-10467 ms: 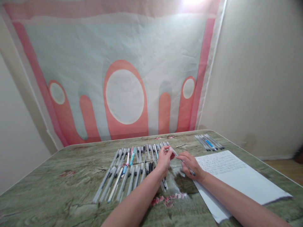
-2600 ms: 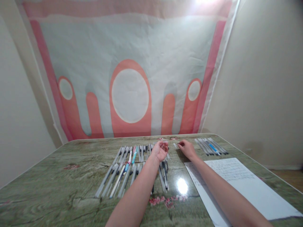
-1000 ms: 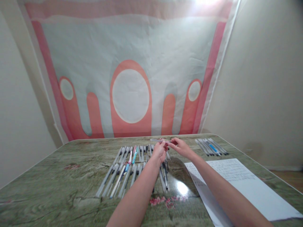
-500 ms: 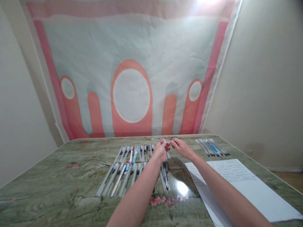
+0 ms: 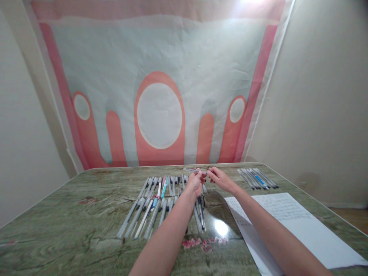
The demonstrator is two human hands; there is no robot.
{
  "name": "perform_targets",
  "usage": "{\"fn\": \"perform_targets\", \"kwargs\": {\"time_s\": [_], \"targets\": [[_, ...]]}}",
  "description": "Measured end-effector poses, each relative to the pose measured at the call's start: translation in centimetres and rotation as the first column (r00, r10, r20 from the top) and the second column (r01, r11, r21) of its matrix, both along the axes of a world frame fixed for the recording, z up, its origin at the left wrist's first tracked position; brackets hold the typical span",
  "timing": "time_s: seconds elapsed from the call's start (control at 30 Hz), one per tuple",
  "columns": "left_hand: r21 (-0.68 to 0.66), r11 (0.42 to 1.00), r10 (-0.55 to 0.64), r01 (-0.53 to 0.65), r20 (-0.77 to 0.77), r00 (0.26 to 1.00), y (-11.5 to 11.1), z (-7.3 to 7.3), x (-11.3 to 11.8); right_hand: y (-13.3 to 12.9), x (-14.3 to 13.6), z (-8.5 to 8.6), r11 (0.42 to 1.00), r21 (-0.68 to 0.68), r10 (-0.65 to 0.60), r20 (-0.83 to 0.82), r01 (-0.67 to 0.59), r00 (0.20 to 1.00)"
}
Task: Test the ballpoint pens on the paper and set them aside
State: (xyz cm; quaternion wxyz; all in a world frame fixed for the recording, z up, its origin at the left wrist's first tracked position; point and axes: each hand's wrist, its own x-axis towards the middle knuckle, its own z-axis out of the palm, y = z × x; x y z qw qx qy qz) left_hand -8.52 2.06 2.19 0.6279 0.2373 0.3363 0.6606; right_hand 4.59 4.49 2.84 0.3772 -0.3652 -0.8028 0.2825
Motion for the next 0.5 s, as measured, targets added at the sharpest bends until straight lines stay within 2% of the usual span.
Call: {"fn": "perform_targets", "kwargs": {"time_s": [0.1,0.27,0.43,0.5], "targets": [[0.005,1.000,-0.017,0.017,-0.012,1.000,0.08,-0.13,0.08,0.17,0.05,-0.11,1.000,0.023,0.008,-0.008,-0.008,1.000],[0.007,1.000,0.002,-0.002,-0.005,1.000,0.10,-0.15,0.07,0.32,0.12,-0.11,0.984,-0.165,0.053,-0.061,-0.062,0.997],[0.006,1.000,0.008,-0.008,0.019,1.000,0.06,-0.09,-0.15,-0.13,0.24,0.32,0.996,-0.052,0.066,-0.042,-0.068,0.997],[0.013,1.000,0.009,-0.009,0.001,1.000,0.08,-0.18,-0.20,-0.37,0.09,0.41,0.996,-0.047,0.074,-0.019,-0.075,0.997]]}}
